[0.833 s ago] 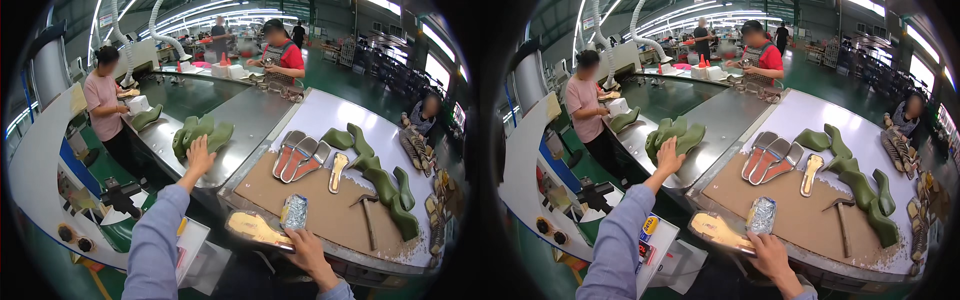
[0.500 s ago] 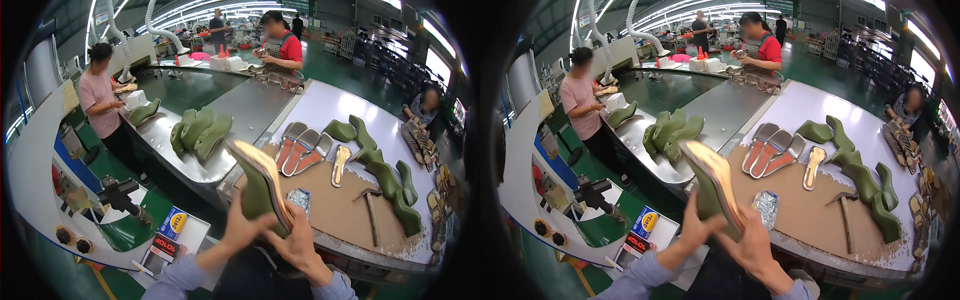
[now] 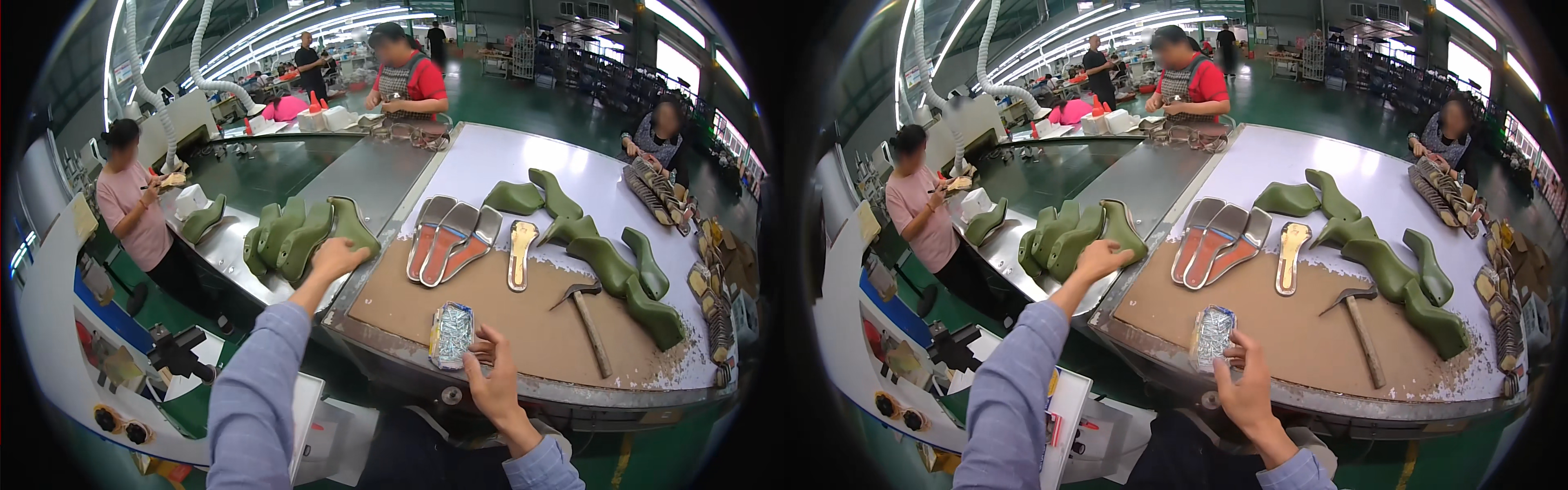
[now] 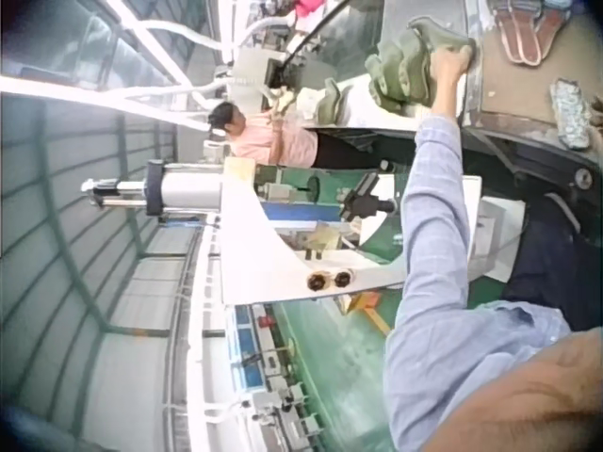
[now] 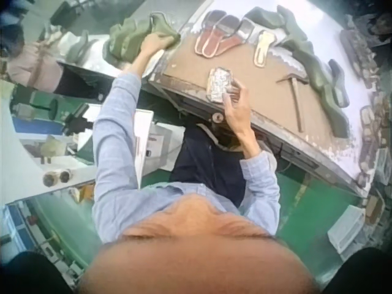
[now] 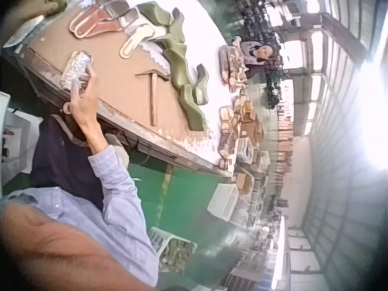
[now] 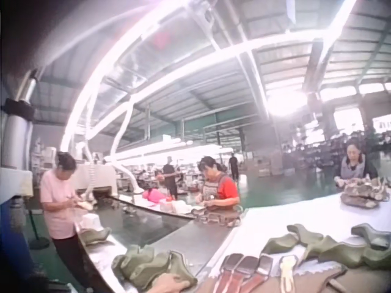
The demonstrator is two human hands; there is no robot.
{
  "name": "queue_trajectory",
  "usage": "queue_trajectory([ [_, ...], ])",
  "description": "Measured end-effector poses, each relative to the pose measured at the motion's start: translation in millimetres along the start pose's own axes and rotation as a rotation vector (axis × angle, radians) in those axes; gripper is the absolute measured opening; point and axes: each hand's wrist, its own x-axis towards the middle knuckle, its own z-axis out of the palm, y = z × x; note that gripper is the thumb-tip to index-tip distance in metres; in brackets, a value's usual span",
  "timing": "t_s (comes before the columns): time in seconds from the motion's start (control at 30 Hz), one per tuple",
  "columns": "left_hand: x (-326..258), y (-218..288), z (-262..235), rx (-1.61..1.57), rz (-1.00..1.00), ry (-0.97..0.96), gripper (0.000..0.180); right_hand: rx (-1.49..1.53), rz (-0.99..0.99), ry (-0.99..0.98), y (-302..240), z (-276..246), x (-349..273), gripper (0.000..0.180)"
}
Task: The person assembles green slipper uppers onto insoles at a factory workstation. They repeatedly pick up a slipper upper and an insole, align them, and use a hammer to drive staples from a foil-wrapped pack into the insole to secure the upper. Completed units are placed on a metal tray to the left.
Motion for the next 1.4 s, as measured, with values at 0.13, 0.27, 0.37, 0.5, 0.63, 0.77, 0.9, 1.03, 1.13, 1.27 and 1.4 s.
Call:
queue_trajectory([
  [0.13, 20, 32, 42, 0.050, -0.099, 0.147, 0.103, -0.081, -0.025, 0.055, 1, -19, 1, 0.051],
  [0.27, 76, 22, 61, -0.120, -0.311, 0.265, 0.108, -0.177, -0.067, 0.066, -8, -32, -2, 0.052],
  [0.37, 115, 18, 72, -0.166, -0.463, 0.281, 0.115, -0.227, -0.074, 0.040, -8, -38, -8, 0.053],
  [0.5, 149, 18, 87, -0.124, -0.528, 0.346, 0.122, -0.303, -0.039, -0.060, -16, -44, -10, 0.057],
  [0.63, 170, -19, 48, -0.356, -0.155, 0.097, 0.114, -0.265, -0.082, -0.102, -18, -39, -3, 0.059],
  [0.77, 96, 21, 41, 0.204, -0.077, 0.086, 0.112, -0.230, -0.110, -0.072, -12, -32, -3, 0.056],
  [0.9, 28, 5, 12, 0.844, 0.222, 0.107, 0.108, -0.169, -0.057, -0.103, -14, -24, -8, 0.052],
  [1.03, -22, -13, -15, 0.864, 0.266, 0.162, 0.069, -0.188, -0.055, -0.105, -11, -24, -15, 0.051],
  [1.13, -25, -8, -15, 0.969, 0.402, 0.318, 0.025, -0.157, -0.084, -0.115, -13, -17, -17, 0.050],
  [1.27, -48, 92, 47, 0.171, 0.438, 0.053, 0.047, -0.203, -0.106, -0.146, -15, -8, -15, 0.047],
  [1.4, -27, 128, 123, 0.144, 0.507, 0.224, 0.068, -0.180, -0.104, -0.087, -12, -19, -11, 0.045],
])
